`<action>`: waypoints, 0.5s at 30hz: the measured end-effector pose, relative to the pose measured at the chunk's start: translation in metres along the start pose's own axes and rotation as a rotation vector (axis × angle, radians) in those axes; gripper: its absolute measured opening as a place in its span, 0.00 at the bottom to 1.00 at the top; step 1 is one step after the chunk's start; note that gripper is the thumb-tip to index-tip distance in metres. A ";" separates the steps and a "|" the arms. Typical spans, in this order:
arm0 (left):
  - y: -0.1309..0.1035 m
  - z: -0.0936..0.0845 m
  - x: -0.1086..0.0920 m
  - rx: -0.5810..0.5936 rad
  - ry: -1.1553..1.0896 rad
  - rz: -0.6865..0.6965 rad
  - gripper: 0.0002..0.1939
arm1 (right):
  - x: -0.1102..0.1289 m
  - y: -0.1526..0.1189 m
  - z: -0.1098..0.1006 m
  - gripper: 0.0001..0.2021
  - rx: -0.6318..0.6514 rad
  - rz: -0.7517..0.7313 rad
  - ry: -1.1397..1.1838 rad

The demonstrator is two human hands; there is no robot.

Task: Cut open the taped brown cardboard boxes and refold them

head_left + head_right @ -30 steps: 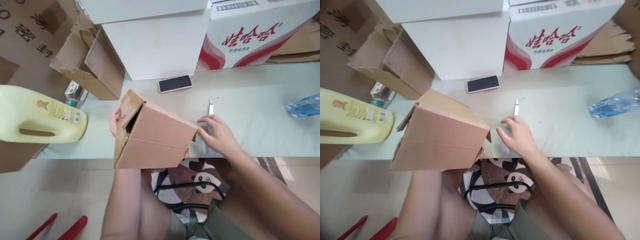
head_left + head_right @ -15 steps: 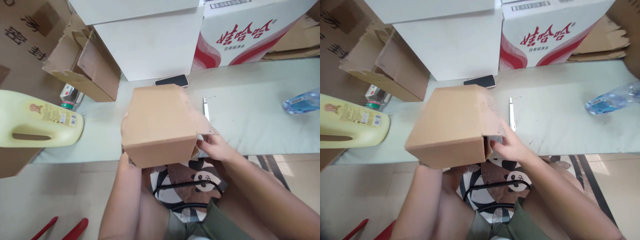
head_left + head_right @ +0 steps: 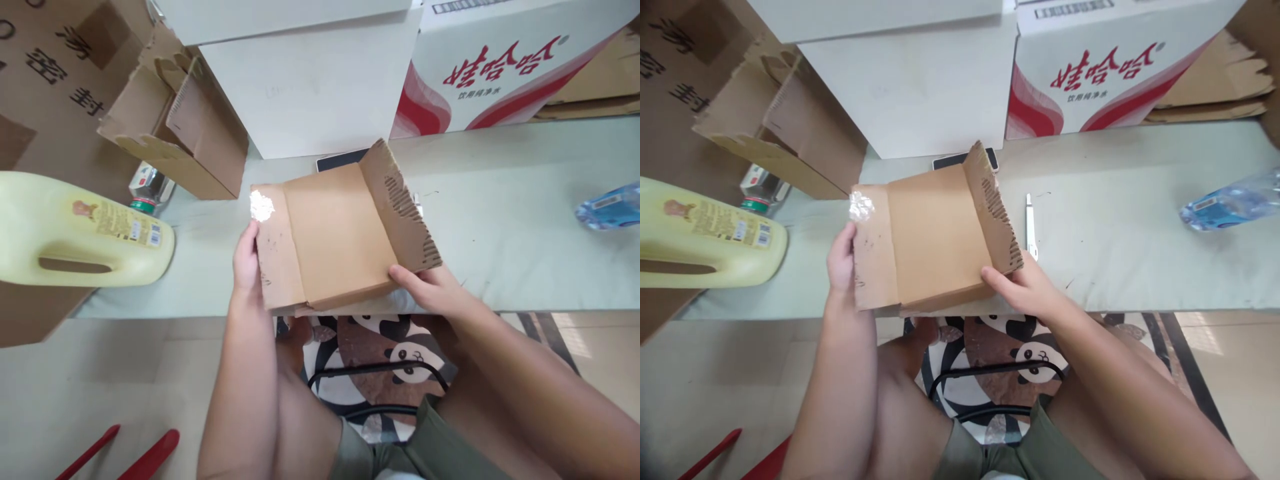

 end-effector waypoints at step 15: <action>0.003 -0.006 0.025 0.113 -0.010 -0.226 0.23 | 0.000 0.003 -0.023 0.14 -0.413 0.104 -0.130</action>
Point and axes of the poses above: each hand's wrist, its own y-axis towards the middle knuckle, its own z-axis out of the palm, x = y × z, the point moved 5 cm from there along y, towards the middle knuckle, and after that the axes turned 1 degree about -y, right-handed, at the moved point
